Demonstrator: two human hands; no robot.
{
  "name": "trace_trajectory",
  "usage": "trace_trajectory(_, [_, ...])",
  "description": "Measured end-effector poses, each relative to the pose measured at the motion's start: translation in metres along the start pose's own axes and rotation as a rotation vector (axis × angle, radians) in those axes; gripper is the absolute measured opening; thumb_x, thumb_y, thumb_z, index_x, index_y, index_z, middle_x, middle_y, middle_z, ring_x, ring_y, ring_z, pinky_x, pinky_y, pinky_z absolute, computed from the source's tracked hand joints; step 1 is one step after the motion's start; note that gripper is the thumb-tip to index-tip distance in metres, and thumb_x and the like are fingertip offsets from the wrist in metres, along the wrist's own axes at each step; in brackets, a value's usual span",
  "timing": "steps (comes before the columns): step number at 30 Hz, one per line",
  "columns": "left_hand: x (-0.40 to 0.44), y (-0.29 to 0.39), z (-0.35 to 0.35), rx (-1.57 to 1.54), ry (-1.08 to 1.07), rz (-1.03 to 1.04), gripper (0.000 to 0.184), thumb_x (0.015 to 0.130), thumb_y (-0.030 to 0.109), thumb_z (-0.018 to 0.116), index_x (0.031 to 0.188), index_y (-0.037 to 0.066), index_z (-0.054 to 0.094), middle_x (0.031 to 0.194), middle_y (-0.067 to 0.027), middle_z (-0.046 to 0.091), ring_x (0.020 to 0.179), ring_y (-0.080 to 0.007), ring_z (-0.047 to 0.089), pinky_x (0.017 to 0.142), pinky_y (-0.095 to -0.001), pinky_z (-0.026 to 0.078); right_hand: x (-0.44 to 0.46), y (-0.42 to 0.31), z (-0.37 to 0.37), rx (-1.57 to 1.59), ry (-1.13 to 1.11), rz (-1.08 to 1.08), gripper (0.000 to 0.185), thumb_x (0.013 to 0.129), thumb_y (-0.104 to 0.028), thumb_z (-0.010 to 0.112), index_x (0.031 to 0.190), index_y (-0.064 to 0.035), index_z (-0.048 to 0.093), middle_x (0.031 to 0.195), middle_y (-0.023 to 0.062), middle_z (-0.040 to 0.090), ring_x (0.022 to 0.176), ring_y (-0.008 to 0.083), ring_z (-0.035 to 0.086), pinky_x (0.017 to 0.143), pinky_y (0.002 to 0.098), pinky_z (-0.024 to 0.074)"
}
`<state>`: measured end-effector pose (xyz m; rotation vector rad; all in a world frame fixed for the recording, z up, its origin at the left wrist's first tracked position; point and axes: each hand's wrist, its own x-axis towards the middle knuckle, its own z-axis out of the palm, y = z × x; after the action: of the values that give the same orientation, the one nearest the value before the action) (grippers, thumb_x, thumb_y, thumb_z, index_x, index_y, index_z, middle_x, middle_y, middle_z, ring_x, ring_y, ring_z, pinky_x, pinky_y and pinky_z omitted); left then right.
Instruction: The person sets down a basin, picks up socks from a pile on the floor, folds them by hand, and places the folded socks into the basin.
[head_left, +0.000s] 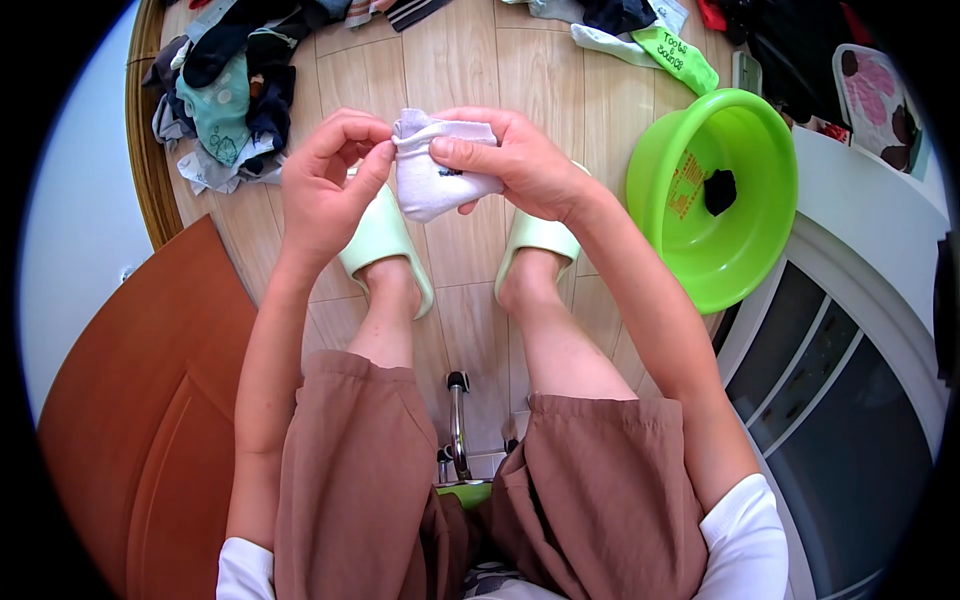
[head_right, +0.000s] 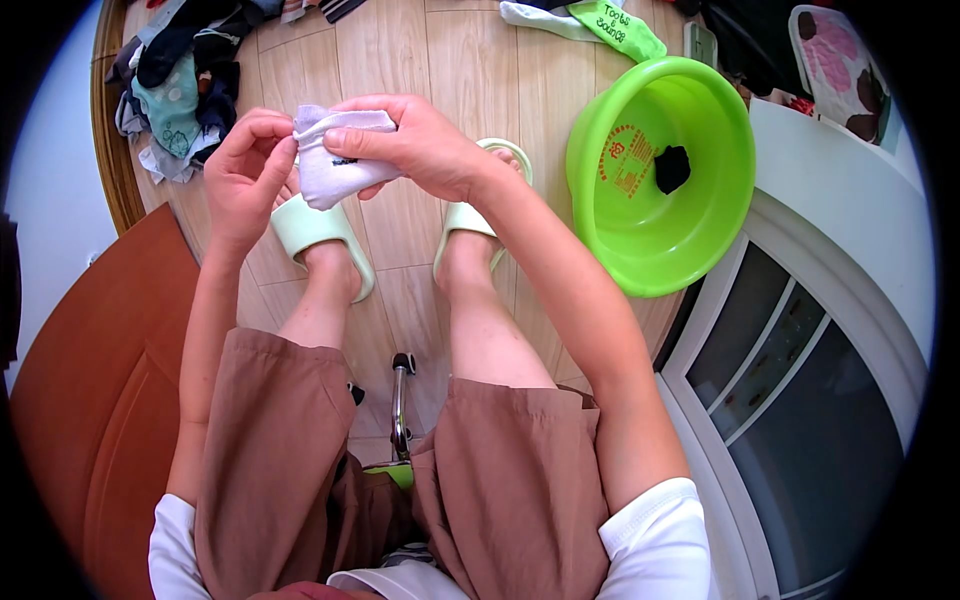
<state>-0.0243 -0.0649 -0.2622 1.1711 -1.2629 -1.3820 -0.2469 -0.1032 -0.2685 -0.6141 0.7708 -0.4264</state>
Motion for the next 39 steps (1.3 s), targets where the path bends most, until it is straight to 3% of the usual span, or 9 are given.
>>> trace_trajectory(8, [0.004,0.006,0.001,0.29,0.132,0.118,0.006,0.09,-0.002,0.063,0.094,-0.002,0.059,0.093,-0.0042,0.058,0.082,-0.0089,0.058,0.073,-0.0223,0.05,-0.006,-0.018,0.012,-0.233,-0.075,0.16,0.047,0.086,-0.038,0.076,0.112,0.0008,0.068,0.098,0.009,0.07,0.085,0.0155,0.068,0.061,0.0288,0.0578])
trace_trajectory(11, [0.003,0.008,0.007,0.234,0.165,0.004,0.004,0.092,0.001,0.062,0.095,-0.001,0.059,0.093,-0.0026,0.057,0.081,-0.0075,0.057,0.072,-0.0218,0.049,-0.001,-0.017,0.008,-0.373,-0.098,0.135,0.038,0.087,-0.036,0.075,0.105,-0.0036,0.072,0.089,0.0008,0.068,0.079,0.0087,0.062,0.065,0.0262,0.0507])
trace_trajectory(15, [0.006,0.012,0.012,-0.325,0.132,-0.602,0.03,0.097,0.017,0.063,0.121,0.003,0.052,0.105,-0.0031,0.058,0.093,-0.0096,0.059,0.079,-0.0238,0.049,0.003,0.001,0.003,-0.675,0.187,-0.217,0.034,0.084,-0.033,0.075,0.101,-0.0036,0.072,0.083,0.0048,0.068,0.079,0.0097,0.062,0.069,0.0279,0.0512])
trace_trajectory(19, [0.001,0.008,0.028,-0.263,-0.028,-0.491,0.043,0.087,0.004,0.073,0.124,0.001,0.052,0.114,-0.0069,0.062,0.102,-0.0131,0.061,0.088,-0.0244,0.049,-0.012,-0.001,0.007,-0.513,0.355,-0.323,0.03,0.082,-0.027,0.078,0.095,-0.0009,0.071,0.084,0.0064,0.069,0.08,0.0102,0.064,0.072,0.0277,0.0519])
trace_trajectory(24, [0.015,0.01,0.044,-0.51,-0.023,-0.531,0.025,0.098,0.017,0.061,0.117,0.002,0.057,0.109,-0.0047,0.064,0.099,-0.0116,0.061,0.089,-0.0272,0.049,-0.031,-0.013,0.003,-0.386,0.507,-0.472,0.019,0.083,-0.018,0.078,0.089,-0.0021,0.07,0.083,0.0049,0.069,0.079,0.0092,0.063,0.072,0.0277,0.052])
trace_trajectory(26, [0.024,0.021,0.058,-0.551,0.003,-0.541,0.031,0.105,0.028,0.046,0.116,0.002,0.058,0.108,-0.0066,0.065,0.101,-0.0143,0.062,0.09,-0.0317,0.05,-0.045,-0.026,-0.009,-0.39,0.664,-0.512,0.017,0.08,-0.016,0.077,0.087,-0.0014,0.07,0.083,0.0081,0.07,0.078,0.0129,0.065,0.073,0.0294,0.0529])
trace_trajectory(30, [0.041,0.03,0.06,-0.465,-0.166,-0.554,0.033,0.104,0.028,0.045,0.117,0.001,0.058,0.111,-0.0115,0.064,0.1,-0.0192,0.063,0.093,-0.0354,0.051,-0.089,-0.049,-0.059,-0.412,1.019,-0.634,0.011,0.085,-0.011,0.073,0.092,-0.0025,0.07,0.086,0.0056,0.069,0.08,0.0122,0.063,0.075,0.029,0.052])
trace_trajectory(36, [0.053,0.025,0.046,-0.374,-0.169,-0.622,0.03,0.104,0.027,0.046,0.112,0.002,0.059,0.106,-0.0099,0.065,0.096,-0.0178,0.064,0.089,-0.0331,0.052,-0.185,-0.064,-0.157,-0.633,1.418,-0.596,0.013,0.089,-0.009,0.069,0.099,-0.0016,0.068,0.094,0.0073,0.068,0.088,0.0169,0.063,0.082,0.0316,0.0507])
trace_trajectory(39, [0.061,0.018,0.041,-0.366,-0.138,-0.637,0.029,0.104,0.026,0.046,0.112,0.002,0.059,0.105,-0.0091,0.065,0.095,-0.0171,0.064,0.088,-0.032,0.052,-0.199,-0.054,-0.176,-1.283,1.702,-0.326,0.018,0.089,-0.011,0.067,0.106,-0.0047,0.068,0.107,0.0115,0.064,0.101,0.0257,0.061,0.093,0.0384,0.047])
